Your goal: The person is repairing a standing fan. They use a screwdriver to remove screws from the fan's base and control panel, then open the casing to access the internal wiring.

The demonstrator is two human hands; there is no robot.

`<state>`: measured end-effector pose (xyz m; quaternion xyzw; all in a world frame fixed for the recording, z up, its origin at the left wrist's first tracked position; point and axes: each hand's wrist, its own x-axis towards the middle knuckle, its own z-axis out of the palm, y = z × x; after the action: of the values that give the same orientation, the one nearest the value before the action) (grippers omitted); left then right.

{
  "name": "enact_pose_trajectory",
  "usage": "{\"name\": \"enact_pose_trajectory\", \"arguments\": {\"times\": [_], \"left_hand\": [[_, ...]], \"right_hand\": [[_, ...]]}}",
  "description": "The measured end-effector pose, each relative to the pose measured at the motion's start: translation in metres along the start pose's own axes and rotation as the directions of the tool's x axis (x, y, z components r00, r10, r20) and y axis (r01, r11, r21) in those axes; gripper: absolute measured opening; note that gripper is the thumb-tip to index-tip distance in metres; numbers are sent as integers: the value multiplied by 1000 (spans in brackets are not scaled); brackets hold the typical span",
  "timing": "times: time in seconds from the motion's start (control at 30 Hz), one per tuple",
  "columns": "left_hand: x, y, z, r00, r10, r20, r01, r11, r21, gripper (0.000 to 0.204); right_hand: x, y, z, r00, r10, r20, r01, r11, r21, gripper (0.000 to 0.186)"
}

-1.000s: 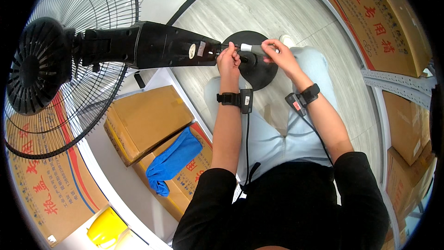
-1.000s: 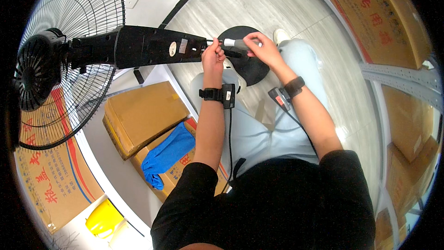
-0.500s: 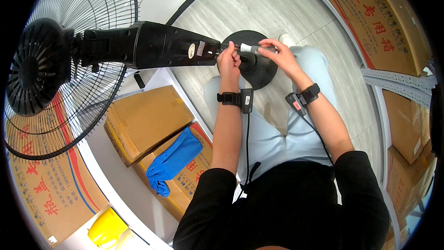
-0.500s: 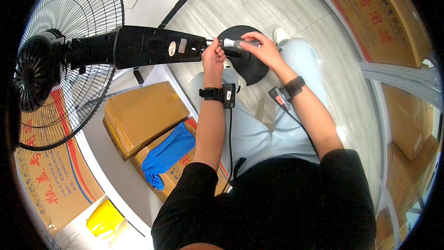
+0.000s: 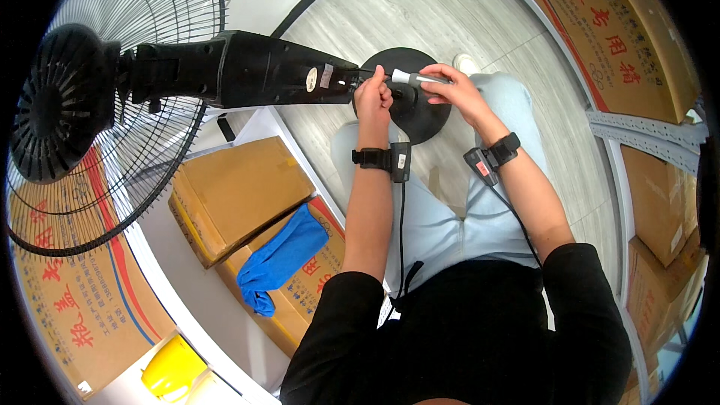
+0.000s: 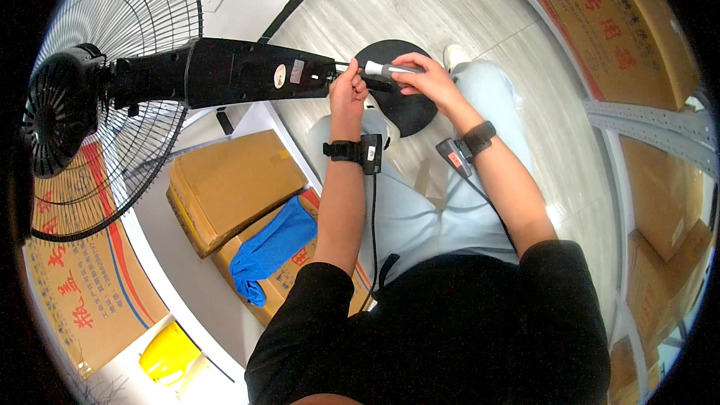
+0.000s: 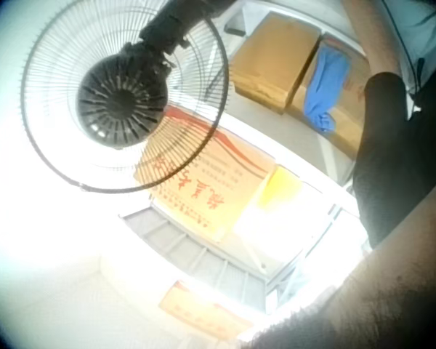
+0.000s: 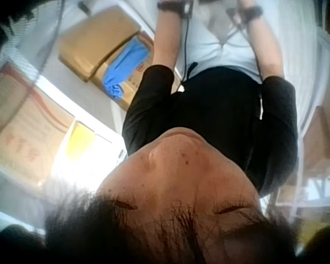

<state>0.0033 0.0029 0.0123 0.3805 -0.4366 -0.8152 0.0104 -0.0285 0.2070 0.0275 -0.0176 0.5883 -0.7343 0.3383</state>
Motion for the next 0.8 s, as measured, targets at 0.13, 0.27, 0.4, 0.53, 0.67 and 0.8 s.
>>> {"name": "enact_pose_trajectory", "arguments": {"times": [0.13, 0.27, 0.4, 0.53, 0.67, 0.8], "left_hand": [[4, -3, -5, 997, 16, 81, -11, 998, -57, 21], [0, 0, 2, 992, -12, 123, 28, 991, -134, 23], [-3, -1, 9, 999, -39, -9, 39, 998, -47, 25], [-2, -1, 3, 1000, 14, 17, -14, 999, 37, 21], [0, -1, -3, 992, -4, 129, 16, 995, -98, 24], [-4, 3, 2, 975, -53, 216, 103, 968, -229, 23]], "right_hand": [[0, -6, 5, 998, 52, -38, -47, 991, 128, 35], [1, -9, 5, 990, 137, -34, -131, 980, 153, 37], [2, -6, 5, 997, 78, -5, -78, 995, 59, 37], [2, -4, 6, 999, 33, 3, -33, 999, 33, 36], [2, -4, 8, 998, 36, -49, -31, 995, 99, 36], [4, -4, 5, 997, 67, -30, -60, 982, 181, 37]]}}
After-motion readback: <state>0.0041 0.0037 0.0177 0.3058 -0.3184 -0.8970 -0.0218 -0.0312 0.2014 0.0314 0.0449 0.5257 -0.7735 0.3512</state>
